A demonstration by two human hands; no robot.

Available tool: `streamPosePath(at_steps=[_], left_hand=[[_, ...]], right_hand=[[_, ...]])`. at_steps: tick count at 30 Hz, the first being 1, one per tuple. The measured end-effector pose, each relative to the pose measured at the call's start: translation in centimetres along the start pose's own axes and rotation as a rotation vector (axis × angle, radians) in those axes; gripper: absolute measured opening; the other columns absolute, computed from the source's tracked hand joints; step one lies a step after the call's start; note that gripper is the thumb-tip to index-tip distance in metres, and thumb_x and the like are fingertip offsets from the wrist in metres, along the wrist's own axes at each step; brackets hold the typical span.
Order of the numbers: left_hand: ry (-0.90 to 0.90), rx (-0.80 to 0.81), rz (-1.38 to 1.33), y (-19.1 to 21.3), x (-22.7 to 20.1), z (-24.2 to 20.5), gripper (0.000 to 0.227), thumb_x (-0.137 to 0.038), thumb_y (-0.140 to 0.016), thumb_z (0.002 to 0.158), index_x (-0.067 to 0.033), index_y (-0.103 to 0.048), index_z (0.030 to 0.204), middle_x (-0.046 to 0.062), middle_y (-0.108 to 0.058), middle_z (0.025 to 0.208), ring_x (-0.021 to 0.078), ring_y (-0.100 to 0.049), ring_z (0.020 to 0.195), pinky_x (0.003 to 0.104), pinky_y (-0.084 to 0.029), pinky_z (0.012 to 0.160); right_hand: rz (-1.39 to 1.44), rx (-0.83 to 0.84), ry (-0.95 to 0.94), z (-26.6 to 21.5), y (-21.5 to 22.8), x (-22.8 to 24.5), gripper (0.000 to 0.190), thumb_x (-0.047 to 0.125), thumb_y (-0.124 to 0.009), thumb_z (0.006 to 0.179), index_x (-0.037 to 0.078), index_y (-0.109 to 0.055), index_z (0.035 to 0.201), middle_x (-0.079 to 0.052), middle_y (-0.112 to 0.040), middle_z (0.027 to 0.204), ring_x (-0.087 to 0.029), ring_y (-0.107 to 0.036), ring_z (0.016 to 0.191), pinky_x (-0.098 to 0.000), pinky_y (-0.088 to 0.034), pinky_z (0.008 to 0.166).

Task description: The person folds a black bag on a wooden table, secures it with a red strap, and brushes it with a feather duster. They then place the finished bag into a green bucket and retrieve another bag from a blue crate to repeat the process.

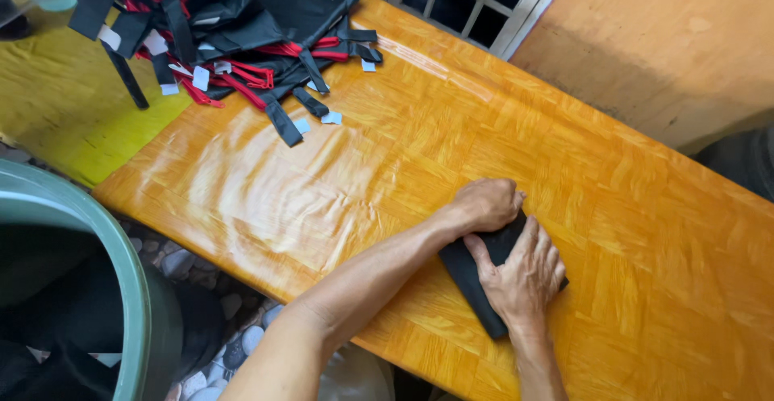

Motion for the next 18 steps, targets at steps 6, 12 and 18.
streamPosePath(at_steps=[6, 12, 18], left_hand=[[-0.012, 0.006, -0.014, -0.1, 0.0, 0.0, 0.049, -0.039, -0.036, 0.101, -0.004, -0.069, 0.112, 0.024, -0.071, 0.118, 0.0424, -0.066, 0.113, 0.052, -0.051, 0.092], [-0.194, -0.041, -0.002, -0.6, 1.8, 0.8, 0.042, -0.038, -0.058, 0.088, -0.0162, -0.065, 0.123, 0.011, -0.073, 0.124, 0.0304, -0.069, 0.117, 0.046, -0.055, 0.095], [-0.045, 0.05, 0.085, 1.6, 0.0, -1.6, 0.036, -0.032, -0.059, 0.09, -0.0212, -0.068, 0.122, 0.008, -0.075, 0.12, 0.0271, -0.071, 0.116, 0.041, -0.055, 0.096]], right_hand=[[-0.069, 0.437, -0.017, 3.9, 4.4, 1.4, 0.075, 0.067, -0.06, 0.083, 0.008, -0.053, 0.128, -0.022, -0.063, 0.127, -0.046, -0.059, 0.118, -0.0583, -0.047, 0.097], [0.202, 0.308, 0.452, 11.4, 5.7, 12.5, 0.038, 0.03, -0.055, 0.1, 0.007, -0.066, 0.128, -0.016, -0.067, 0.123, -0.038, -0.065, 0.111, -0.0496, -0.05, 0.094], [0.435, 0.657, 0.782, 15.6, -3.2, 25.6, 0.045, 0.018, -0.059, 0.097, 0.008, -0.058, 0.141, -0.021, -0.053, 0.141, -0.047, -0.06, 0.119, -0.0572, -0.05, 0.099]])
Point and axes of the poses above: each hand's wrist, its own z-axis towards the middle knuckle, its own y-axis out of the back of the hand, x = y × z, the point moved 4 cm from there along z, towards the middle knuckle
